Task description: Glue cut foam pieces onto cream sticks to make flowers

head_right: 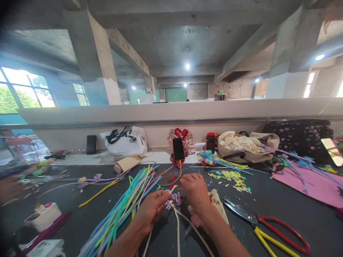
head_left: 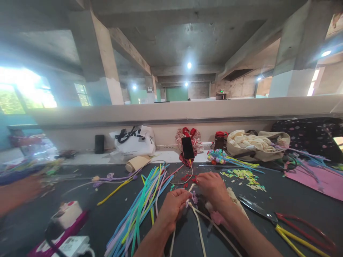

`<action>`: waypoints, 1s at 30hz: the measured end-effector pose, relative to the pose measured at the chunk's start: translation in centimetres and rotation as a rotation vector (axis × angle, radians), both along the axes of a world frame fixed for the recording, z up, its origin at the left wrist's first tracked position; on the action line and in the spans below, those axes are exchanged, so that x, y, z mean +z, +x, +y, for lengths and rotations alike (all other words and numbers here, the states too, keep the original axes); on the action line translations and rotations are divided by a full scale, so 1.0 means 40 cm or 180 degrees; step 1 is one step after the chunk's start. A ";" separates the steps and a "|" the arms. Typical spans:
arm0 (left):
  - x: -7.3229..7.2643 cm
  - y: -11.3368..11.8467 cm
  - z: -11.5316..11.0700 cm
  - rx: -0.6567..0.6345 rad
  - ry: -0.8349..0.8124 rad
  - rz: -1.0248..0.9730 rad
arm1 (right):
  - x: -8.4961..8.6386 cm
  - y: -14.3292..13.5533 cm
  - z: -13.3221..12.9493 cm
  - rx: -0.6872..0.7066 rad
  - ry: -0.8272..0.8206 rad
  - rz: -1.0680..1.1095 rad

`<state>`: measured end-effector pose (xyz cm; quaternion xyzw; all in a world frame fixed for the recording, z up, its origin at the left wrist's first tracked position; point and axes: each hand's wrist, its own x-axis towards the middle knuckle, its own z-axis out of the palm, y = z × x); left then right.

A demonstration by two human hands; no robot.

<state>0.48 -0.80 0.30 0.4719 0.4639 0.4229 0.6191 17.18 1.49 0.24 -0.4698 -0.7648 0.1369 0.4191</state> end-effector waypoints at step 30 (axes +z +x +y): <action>-0.013 -0.001 0.002 -0.0164 0.0479 0.0476 | -0.008 -0.066 -0.031 0.0190 -0.1116 0.1344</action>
